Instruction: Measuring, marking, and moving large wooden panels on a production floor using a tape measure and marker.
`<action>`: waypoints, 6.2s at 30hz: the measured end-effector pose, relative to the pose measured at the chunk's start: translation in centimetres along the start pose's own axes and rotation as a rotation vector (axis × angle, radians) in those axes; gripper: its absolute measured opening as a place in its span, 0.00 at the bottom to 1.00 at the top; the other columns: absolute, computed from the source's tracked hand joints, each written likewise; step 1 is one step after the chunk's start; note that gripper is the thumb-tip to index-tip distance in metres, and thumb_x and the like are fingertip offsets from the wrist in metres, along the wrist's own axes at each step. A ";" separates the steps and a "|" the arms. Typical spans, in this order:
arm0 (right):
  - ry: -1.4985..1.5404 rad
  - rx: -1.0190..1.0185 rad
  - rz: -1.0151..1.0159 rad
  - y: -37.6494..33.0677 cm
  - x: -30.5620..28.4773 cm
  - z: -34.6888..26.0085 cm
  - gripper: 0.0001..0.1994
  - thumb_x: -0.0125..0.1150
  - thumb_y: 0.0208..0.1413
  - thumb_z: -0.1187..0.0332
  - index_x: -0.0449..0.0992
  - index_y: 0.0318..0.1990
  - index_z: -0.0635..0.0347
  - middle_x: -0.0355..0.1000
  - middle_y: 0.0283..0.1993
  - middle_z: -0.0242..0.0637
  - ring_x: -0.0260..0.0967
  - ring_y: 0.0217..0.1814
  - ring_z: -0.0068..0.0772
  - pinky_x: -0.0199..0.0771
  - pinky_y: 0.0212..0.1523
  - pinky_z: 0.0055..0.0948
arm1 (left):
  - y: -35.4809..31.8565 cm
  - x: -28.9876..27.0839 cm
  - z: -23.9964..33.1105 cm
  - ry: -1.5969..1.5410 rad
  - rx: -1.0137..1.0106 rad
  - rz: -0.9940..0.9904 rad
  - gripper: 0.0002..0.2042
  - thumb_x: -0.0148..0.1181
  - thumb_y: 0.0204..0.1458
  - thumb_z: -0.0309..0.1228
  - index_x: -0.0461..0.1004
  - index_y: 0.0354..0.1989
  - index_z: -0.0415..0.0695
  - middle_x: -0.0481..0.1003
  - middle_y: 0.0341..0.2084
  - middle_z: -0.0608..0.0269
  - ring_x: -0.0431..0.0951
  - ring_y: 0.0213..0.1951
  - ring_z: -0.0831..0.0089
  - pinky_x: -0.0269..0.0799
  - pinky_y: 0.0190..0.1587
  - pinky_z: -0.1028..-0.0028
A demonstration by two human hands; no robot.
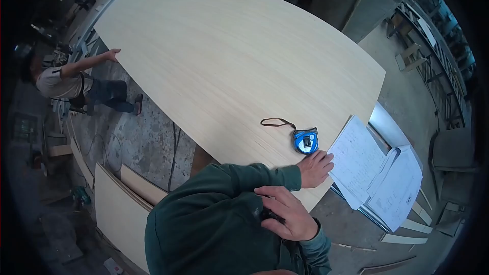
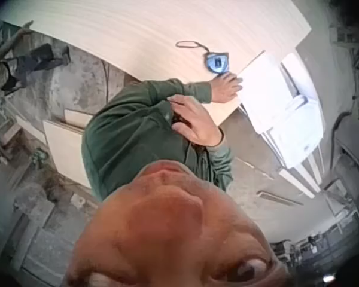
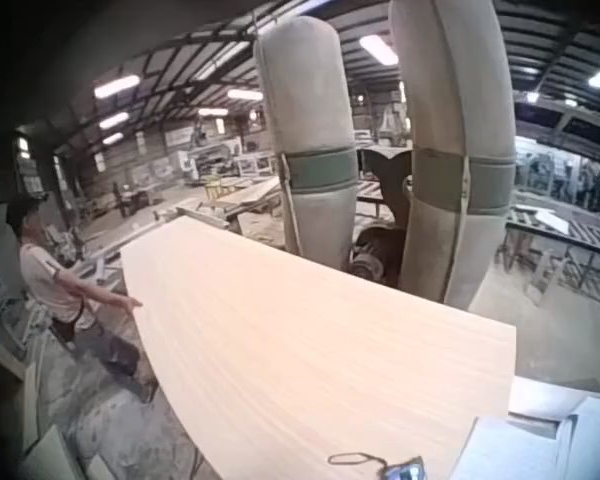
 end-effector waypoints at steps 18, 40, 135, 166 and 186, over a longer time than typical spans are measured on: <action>0.378 0.404 0.681 -10.6 -1.7 6.1 0.22 0.55 0.61 0.63 0.68 0.58 0.68 0.71 0.52 0.45 0.69 0.54 0.36 0.68 0.55 0.32 | 0.1 -8.6 -6.0 0.117 -0.116 -0.048 0.37 0.73 0.36 0.39 0.68 0.60 0.53 0.66 0.53 0.50 0.68 0.49 0.51 0.64 0.54 0.56; 0.072 0.389 0.969 -33.5 -9.5 7.4 0.43 0.73 0.46 0.59 0.56 0.68 0.63 0.59 0.66 0.49 0.59 0.67 0.40 0.57 0.66 0.36 | 2.8 2.9 12.3 -0.351 -0.279 -0.165 0.38 0.63 0.53 0.36 0.51 0.69 0.39 0.56 0.66 0.46 0.57 0.67 0.55 0.51 0.68 0.62; -0.782 0.629 1.060 -57.6 -30.8 17.1 0.28 0.65 0.54 0.56 0.70 0.59 0.62 0.70 0.51 0.48 0.65 0.52 0.46 0.64 0.56 0.39 | -12.6 3.4 5.3 0.696 -1.407 0.403 0.31 0.40 0.60 0.57 0.55 0.70 0.59 0.49 0.71 0.56 0.46 0.70 0.51 0.33 0.69 0.45; -0.705 0.018 0.428 -26.7 -16.6 10.7 0.34 0.69 0.48 0.60 0.64 0.63 0.63 0.61 0.57 0.54 0.56 0.60 0.57 0.59 0.59 0.50 | -11.3 3.8 7.0 0.717 -1.293 0.435 0.31 0.50 0.57 0.51 0.57 0.68 0.53 0.50 0.70 0.50 0.50 0.69 0.47 0.35 0.69 0.43; -1.051 0.193 0.116 -8.6 -1.4 17.0 0.34 0.53 0.57 0.43 0.61 0.67 0.52 0.49 0.73 0.45 0.38 0.77 0.54 0.34 0.73 0.56 | -36.4 14.2 13.3 -0.493 -1.097 0.452 0.27 0.56 0.59 0.44 0.65 0.62 0.40 0.73 0.53 0.49 0.72 0.55 0.55 0.66 0.58 0.66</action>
Point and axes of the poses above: each hand's wrist, its own y-axis towards the middle knuckle, its own x-axis out of the palm, z = x × y, the point moved 6 cm from there along y, towards the middle knuckle
